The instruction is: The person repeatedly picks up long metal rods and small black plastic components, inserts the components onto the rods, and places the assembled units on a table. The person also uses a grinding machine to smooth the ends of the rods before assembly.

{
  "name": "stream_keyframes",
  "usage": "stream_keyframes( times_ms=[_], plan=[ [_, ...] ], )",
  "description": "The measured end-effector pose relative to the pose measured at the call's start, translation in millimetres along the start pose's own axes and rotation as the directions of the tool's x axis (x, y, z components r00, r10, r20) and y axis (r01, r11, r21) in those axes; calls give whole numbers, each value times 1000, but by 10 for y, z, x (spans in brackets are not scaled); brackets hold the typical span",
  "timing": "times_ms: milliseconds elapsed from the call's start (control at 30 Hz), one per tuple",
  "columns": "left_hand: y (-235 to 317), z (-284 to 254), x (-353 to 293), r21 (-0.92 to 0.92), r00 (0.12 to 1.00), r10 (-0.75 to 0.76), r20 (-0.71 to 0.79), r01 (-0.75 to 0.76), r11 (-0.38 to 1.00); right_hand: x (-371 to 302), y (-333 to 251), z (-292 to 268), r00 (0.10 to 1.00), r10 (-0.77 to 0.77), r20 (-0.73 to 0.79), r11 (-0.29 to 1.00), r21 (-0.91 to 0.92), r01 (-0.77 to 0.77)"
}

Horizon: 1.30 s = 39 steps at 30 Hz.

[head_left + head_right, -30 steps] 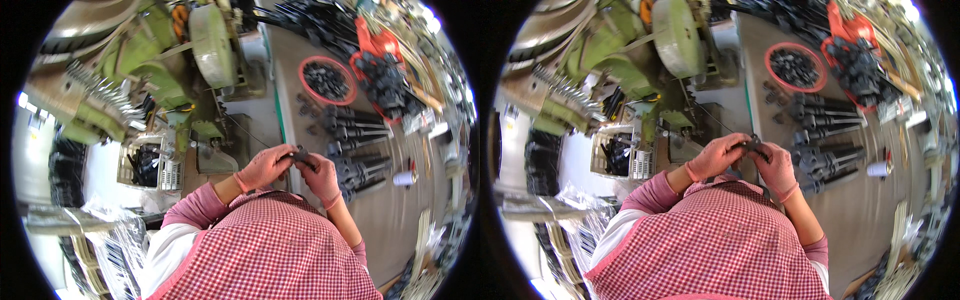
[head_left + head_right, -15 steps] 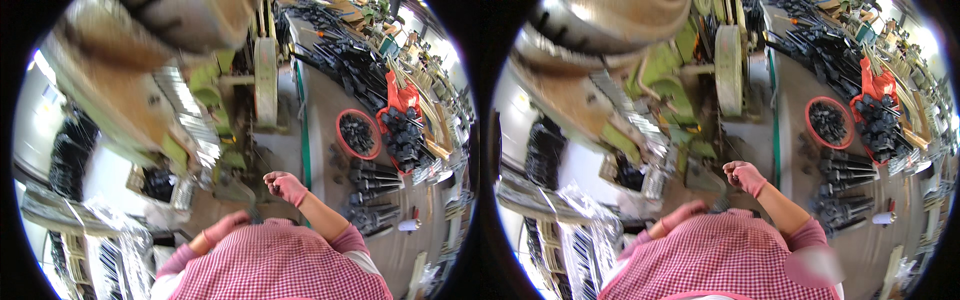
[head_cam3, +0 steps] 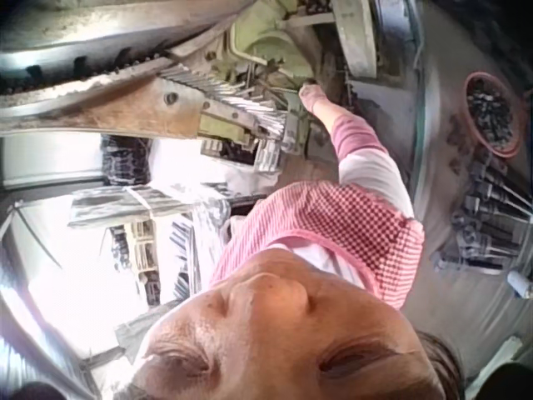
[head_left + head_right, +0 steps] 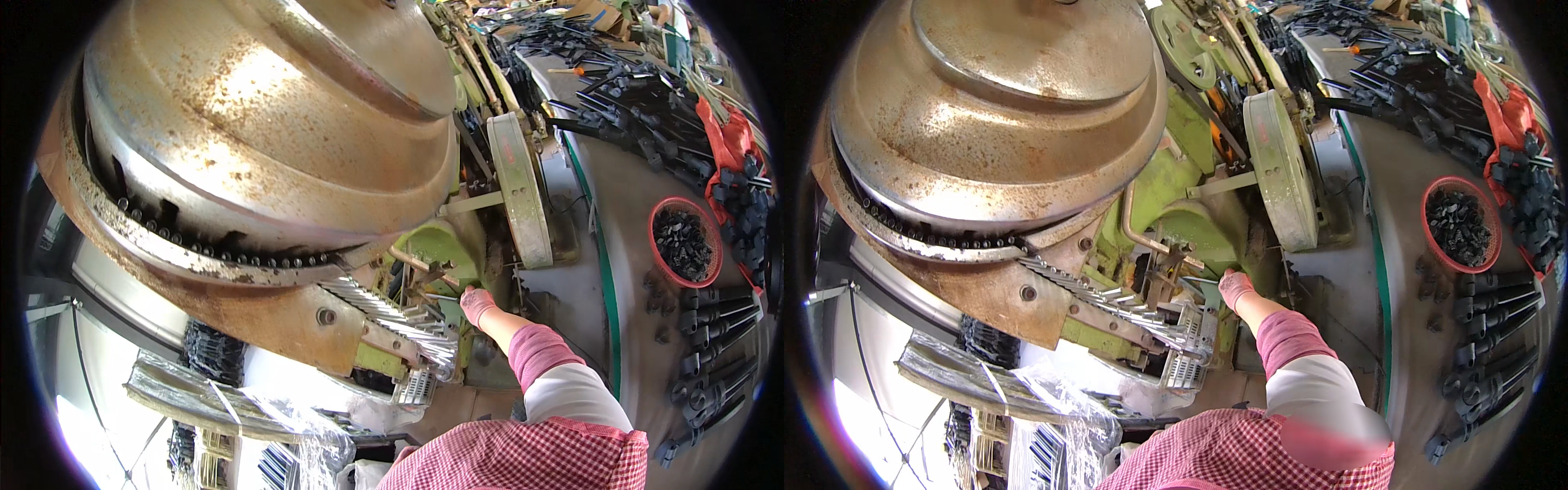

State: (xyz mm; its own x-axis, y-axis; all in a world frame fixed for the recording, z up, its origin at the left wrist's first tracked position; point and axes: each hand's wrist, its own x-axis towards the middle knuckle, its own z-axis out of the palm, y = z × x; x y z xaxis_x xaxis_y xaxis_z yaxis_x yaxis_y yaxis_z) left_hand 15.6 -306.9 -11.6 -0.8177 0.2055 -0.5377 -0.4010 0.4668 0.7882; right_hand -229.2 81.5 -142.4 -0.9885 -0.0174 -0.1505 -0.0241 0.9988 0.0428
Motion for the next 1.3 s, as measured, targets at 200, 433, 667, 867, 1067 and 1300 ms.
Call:
stream_keyframes(
  times_ms=[200, 433, 667, 867, 1067, 1300],
  plan=[
    [-93, 460, 90, -79, 997, 78, -7, -79, 994, -1023, 77, 113, 960, 254, 120, 650, 714, -261],
    [1229, 1413, 288, -30, 852, 454, 261, -463, 886, -3087, 253, -563, 981, 103, -167, -667, 720, 193],
    [2540, 1577, -480, -187, 583, 758, 294, -742, 644, -3419, 355, -1641, 787, -107, -608, -522, 708, 476],
    [2923, 1508, -704, 184, 432, 888, 157, -896, 404, -3315, 124, -2118, 847, -154, -509, -775, 593, 216],
    [2886, 1476, -709, 227, 376, 921, 99, -910, 347, -3382, 57, -2221, 851, -150, -503, -753, 616, 232],
    [2794, 1460, -611, 452, 119, 980, 158, -891, 35, -3403, 23, -2228, 874, -164, -458, -739, 644, 199]
  ],
)
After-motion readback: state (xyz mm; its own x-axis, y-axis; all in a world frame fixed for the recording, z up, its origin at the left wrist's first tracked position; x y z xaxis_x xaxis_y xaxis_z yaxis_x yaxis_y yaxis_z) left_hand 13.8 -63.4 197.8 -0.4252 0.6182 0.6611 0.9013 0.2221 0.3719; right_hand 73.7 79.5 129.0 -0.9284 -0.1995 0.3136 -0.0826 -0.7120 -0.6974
